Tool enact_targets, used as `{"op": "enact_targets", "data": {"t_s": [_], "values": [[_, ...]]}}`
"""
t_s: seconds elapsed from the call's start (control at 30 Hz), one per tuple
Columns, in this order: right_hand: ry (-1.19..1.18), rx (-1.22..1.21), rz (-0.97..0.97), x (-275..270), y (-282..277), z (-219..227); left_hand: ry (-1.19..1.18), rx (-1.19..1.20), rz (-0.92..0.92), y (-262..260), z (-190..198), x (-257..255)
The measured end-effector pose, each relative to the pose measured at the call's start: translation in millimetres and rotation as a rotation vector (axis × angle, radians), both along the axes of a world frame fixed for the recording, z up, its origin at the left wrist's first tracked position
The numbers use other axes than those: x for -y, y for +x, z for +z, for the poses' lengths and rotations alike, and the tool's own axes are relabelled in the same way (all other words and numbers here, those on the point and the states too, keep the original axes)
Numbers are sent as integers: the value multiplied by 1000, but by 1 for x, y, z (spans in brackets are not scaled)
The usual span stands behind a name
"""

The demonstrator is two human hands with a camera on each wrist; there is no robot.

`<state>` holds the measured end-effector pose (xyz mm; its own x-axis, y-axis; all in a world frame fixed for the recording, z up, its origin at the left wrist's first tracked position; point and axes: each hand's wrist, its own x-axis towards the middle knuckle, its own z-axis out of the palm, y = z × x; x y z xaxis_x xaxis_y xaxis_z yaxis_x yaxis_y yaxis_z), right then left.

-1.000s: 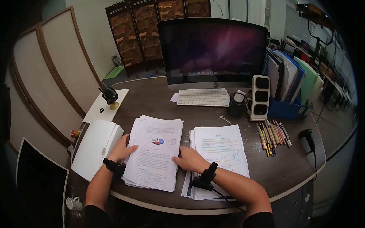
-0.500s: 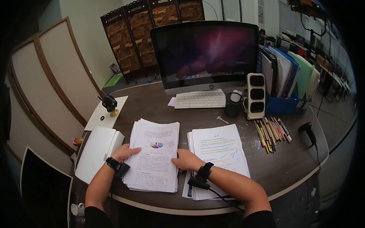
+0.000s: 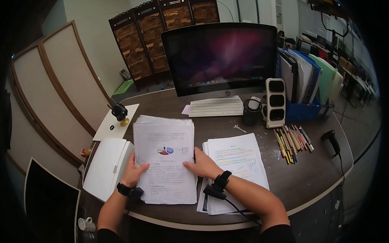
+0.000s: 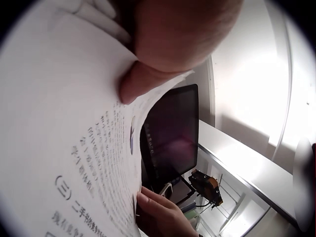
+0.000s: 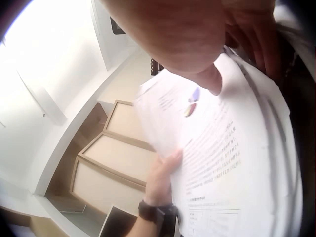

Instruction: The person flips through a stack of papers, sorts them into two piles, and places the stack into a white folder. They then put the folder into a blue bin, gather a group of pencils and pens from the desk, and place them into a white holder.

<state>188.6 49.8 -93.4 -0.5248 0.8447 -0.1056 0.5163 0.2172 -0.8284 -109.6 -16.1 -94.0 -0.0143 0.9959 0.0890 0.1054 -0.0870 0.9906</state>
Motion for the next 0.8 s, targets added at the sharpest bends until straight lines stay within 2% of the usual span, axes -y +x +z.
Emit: {"op": "enact_targets", "data": {"t_s": [0.03, 0.07, 0.1, 0.17, 0.2, 0.23, 0.3, 0.33, 0.4, 0.47, 0.57, 0.63, 0.7, 0.77, 0.8], "values": [[-34, -227, -46, -5, -2, -2, 135, 73, 27, 4, 3, 7], [-72, -453, -90, -9, -6, 2, 171, 107, 58, 13, 18, 15], [-75, -447, -73, -11, -9, 9, 173, 111, 76, 18, 22, 17], [-97, -738, -5, -5, -12, 39, 452, 61, 194, 26, 26, 19], [-102, -726, 13, -1, -14, 45, 521, 37, 255, 32, 29, 20], [-24, -740, -4, 3, -15, 51, 523, 42, 273, 29, 26, 22], [133, -772, -44, 9, -15, 55, 550, -102, 305, 22, 15, 22], [158, -677, -53, 10, -12, 50, 500, -148, 300, 19, 13, 23], [145, -661, -23, 7, -8, 32, 492, -127, 277, 7, -11, 16], [133, -647, 5, 6, -5, 30, 487, -109, 252, 11, -4, 15], [181, -720, -36, 12, -4, 40, 614, 16, 340, 26, 21, 22], [330, -738, -48, 13, -9, 53, 670, 33, 300, 33, 39, 23], [323, -816, -16, 11, -14, 60, 687, 10, 363, 36, 54, 23], [255, -1008, -31, 11, -9, 70, 757, -37, 374, 39, 78, 27], [249, -1010, -39, 10, -8, 74, 760, -36, 383, 39, 82, 24]]}}
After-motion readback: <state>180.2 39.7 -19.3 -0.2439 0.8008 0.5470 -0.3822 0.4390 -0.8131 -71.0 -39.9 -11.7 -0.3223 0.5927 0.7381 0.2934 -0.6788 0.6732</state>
